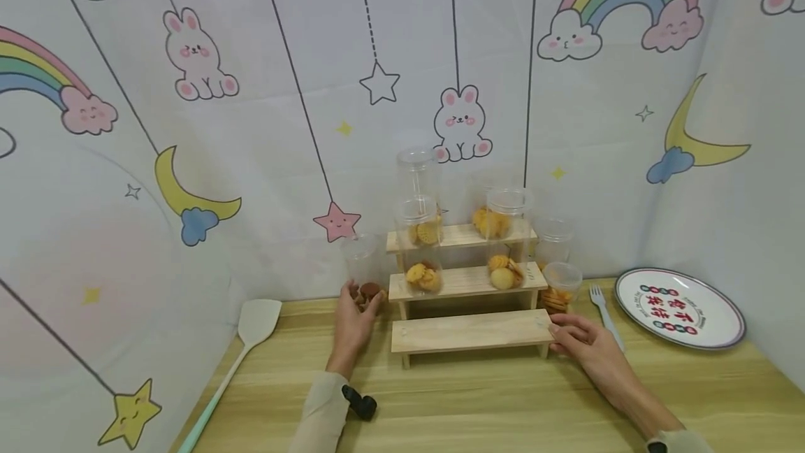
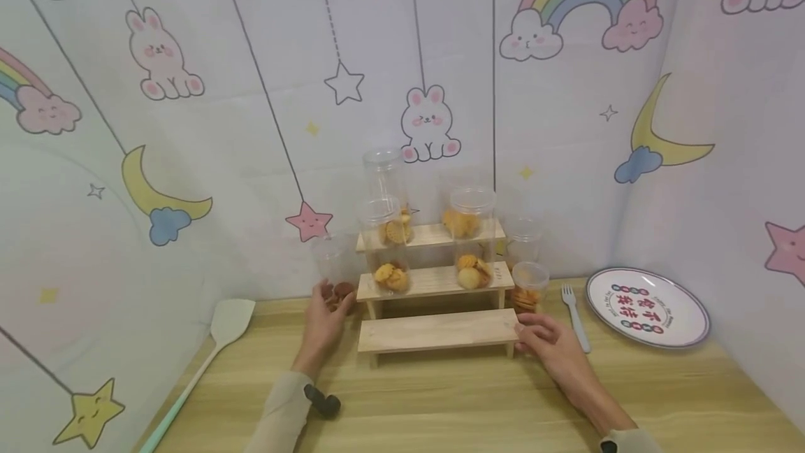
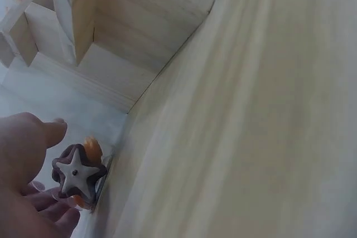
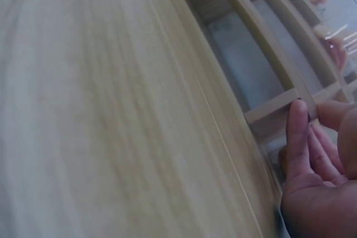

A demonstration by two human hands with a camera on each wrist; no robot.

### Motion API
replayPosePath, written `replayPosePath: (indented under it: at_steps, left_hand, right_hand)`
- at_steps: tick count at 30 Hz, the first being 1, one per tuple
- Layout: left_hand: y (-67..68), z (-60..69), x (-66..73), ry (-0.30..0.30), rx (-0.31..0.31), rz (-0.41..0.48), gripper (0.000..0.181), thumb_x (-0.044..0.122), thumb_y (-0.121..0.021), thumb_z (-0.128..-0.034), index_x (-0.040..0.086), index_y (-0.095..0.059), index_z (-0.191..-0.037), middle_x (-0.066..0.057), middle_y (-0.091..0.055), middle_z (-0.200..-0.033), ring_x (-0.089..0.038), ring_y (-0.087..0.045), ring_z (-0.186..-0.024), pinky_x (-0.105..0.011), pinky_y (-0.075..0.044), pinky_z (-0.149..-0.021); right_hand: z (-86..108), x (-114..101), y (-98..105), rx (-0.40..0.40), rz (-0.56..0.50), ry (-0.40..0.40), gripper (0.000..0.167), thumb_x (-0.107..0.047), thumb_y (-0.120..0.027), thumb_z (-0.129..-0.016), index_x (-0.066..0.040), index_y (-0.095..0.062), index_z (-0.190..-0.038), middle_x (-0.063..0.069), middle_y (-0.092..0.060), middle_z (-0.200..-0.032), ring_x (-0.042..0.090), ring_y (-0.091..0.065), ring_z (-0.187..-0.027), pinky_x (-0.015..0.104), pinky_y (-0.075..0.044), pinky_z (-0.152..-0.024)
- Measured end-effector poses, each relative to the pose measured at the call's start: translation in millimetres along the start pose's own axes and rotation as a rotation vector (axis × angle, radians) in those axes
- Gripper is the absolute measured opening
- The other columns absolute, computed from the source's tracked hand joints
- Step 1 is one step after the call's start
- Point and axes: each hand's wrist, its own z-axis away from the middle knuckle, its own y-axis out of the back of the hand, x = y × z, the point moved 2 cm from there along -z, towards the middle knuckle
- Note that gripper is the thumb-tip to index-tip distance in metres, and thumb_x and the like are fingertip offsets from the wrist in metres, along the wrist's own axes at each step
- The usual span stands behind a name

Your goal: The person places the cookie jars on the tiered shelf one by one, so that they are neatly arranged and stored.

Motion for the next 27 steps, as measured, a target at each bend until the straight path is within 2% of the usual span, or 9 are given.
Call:
replayPosePath:
  at_steps: [7,14,21,27]
  left_hand:
    - [10.8,11.7,4.8,-0.01,-0.001,-0.008,0.077,0.023,-0.079,-0.102,-0.003,-0.038,-0.161,-0.029,-0.055,-0.155,-0.046,-0.06,-0.139,-0.056,-0.055,-0.113]
    - [18.6,31.0,22.7,-0.092,-0.029,-0.045,0.078,0.025,-0.081,-0.0997,-0.001,-0.041,-0.161,-0.025,-0.058,-0.155,-0.044,-0.059,-0.141,-0.056,-0.053,-0.116]
    - [30.0,48.6,39.4,-0.179,-0.006,-0.02,0.075,0.024,-0.083,-0.0986,-0.003,-0.045,-0.157,-0.028,-0.059,-0.151,-0.042,-0.06,-0.139,-0.057,-0.052,-0.116]
    - [41.4,65.7,54.6,-0.211,0.021,-0.049,0.073,0.028,-0.086,-0.0963,0.002,-0.05,-0.155,-0.021,-0.065,-0.145,-0.036,-0.064,-0.134,-0.053,-0.056,-0.112]
  right_hand:
    - [1.5,-1,-1,0.0,0.008,-0.009,0.06,-0.026,-0.069,-0.109,0.009,-0.048,-0.152,-0.006,-0.081,-0.103,0.006,-0.077,-0.097,0.024,-0.065,-0.09]
    - [0.9,-2,0,-0.006,0.007,0.004,0.06,-0.026,-0.068,-0.109,0.011,-0.047,-0.151,-0.007,-0.081,-0.104,0.005,-0.076,-0.097,0.023,-0.065,-0.09]
    - [1.2,-1,-1,0.001,-0.003,0.025,0.057,-0.024,-0.07,-0.108,0.011,-0.051,-0.148,-0.007,-0.081,-0.101,0.005,-0.077,-0.095,0.024,-0.065,-0.088]
    - [1.7,-2,-1,-0.003,-0.001,0.029,0.057,-0.026,-0.069,-0.109,0.01,-0.051,-0.149,-0.008,-0.081,-0.101,0.006,-0.078,-0.094,0.023,-0.065,-0.088]
